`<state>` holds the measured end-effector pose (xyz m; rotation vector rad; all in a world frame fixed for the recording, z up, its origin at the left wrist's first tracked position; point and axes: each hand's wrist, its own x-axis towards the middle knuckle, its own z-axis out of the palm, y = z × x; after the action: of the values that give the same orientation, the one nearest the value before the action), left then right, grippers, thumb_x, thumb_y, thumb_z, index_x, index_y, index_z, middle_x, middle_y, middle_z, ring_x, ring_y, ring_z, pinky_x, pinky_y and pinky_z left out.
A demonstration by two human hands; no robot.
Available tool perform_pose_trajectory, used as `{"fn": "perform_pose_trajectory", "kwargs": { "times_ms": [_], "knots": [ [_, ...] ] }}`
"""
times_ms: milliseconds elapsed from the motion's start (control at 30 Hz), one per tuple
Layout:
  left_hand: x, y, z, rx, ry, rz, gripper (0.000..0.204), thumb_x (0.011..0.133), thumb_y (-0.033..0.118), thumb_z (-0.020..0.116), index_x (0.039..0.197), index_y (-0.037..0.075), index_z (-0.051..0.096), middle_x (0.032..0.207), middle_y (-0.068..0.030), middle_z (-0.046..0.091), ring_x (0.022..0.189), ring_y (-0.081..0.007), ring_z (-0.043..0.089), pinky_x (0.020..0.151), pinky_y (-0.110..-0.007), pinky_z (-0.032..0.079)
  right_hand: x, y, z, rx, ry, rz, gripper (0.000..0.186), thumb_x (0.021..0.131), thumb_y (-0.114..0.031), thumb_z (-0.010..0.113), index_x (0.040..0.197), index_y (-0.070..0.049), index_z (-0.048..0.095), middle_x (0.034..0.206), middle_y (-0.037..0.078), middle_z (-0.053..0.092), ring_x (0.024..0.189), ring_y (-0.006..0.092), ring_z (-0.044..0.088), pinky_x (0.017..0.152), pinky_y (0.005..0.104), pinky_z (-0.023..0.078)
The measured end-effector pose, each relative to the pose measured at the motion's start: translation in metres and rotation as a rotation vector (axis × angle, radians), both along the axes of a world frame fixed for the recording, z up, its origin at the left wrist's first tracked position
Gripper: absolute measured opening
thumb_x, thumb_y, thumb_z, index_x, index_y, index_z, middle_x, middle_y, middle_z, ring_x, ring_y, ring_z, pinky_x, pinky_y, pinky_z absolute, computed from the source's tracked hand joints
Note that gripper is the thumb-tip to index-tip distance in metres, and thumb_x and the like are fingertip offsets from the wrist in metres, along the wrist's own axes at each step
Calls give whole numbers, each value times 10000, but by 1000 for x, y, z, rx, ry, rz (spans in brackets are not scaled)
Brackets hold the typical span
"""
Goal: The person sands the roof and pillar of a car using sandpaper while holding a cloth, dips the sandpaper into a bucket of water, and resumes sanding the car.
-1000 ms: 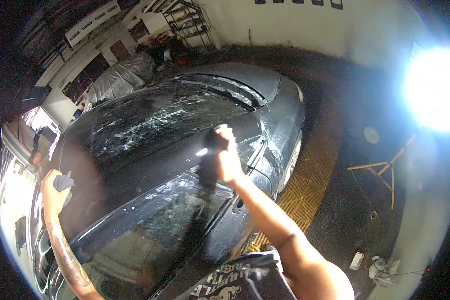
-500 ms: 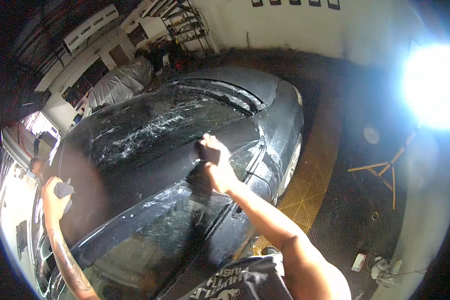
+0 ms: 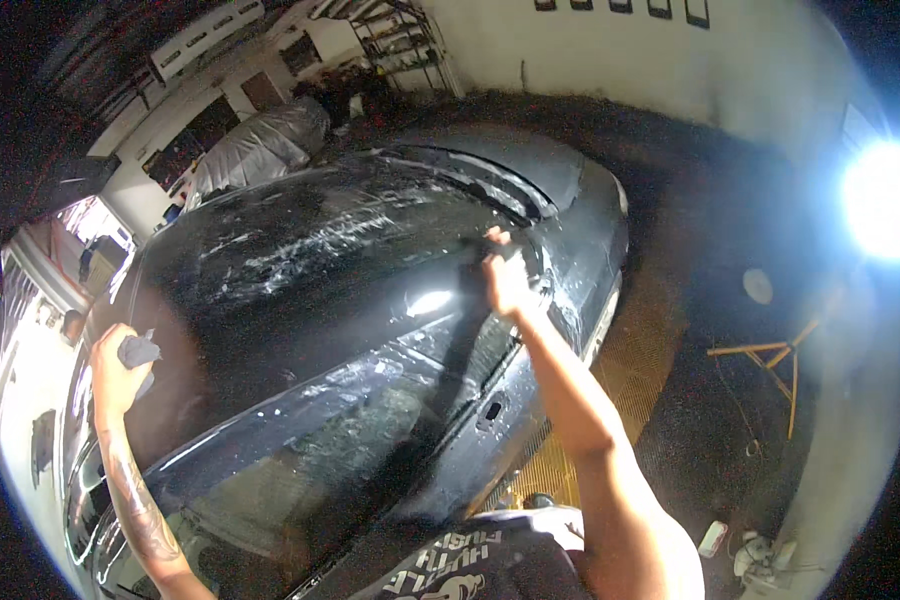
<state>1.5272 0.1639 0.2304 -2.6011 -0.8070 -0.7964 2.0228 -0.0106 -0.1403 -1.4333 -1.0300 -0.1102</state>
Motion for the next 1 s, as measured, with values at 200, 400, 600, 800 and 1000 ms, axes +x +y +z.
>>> {"fn": "perform_pose_trajectory", "kwargs": {
  "times_ms": [200, 400, 600, 800, 1000],
  "knots": [
    [-7, -4, 4, -6, 11, 30, 282, 651, 67, 808, 857, 16, 622, 811, -156, 623, 790, -373, 658, 707, -414, 502, -74, -19, 57, 58, -174, 247, 660, 888, -230, 491, 1510, -13, 458, 1640, 228, 343, 1541, 394, 272, 1243, 486, 207],
    [-14, -2, 9, 12, 61, 50, 347, 628, 115, 826, 916, 48, 645, 872, -145, 671, 863, -389, 683, 745, -432, 530, -165, -2, 136, 125, -251, 648, 717, 792, -179, 469, 1488, -12, 500, 1589, 235, 417, 1512, 398, 325, 1251, 499, 186],
    [-7, 0, 5, -32, 58, 67, 297, 655, 187, 819, 893, 80, 677, 870, -96, 690, 841, -346, 698, 735, -426, 542, -102, -19, 111, 33, -271, 679, 644, 956, -392, 419, 1441, 14, 539, 1542, 232, 479, 1468, 404, 397, 1234, 498, 237],
    [-7, 1, 8, -16, 56, 62, 314, 650, 195, 830, 898, 80, 676, 875, -92, 692, 839, -337, 699, 743, -429, 544, -140, -11, 168, -11, -421, 858, 637, 931, -331, 449, 1456, 24, 504, 1569, 229, 449, 1500, 391, 351, 1244, 492, 220],
    [-3, -2, 8, -35, 97, 67, 307, 653, 182, 828, 898, 81, 673, 870, -93, 692, 843, -335, 704, 750, -425, 549, -126, 0, 138, 149, -175, 986, 692, 858, -284, 512, 1485, 8, 482, 1591, 203, 430, 1497, 374, 360, 1243, 492, 239]
  ]
}}
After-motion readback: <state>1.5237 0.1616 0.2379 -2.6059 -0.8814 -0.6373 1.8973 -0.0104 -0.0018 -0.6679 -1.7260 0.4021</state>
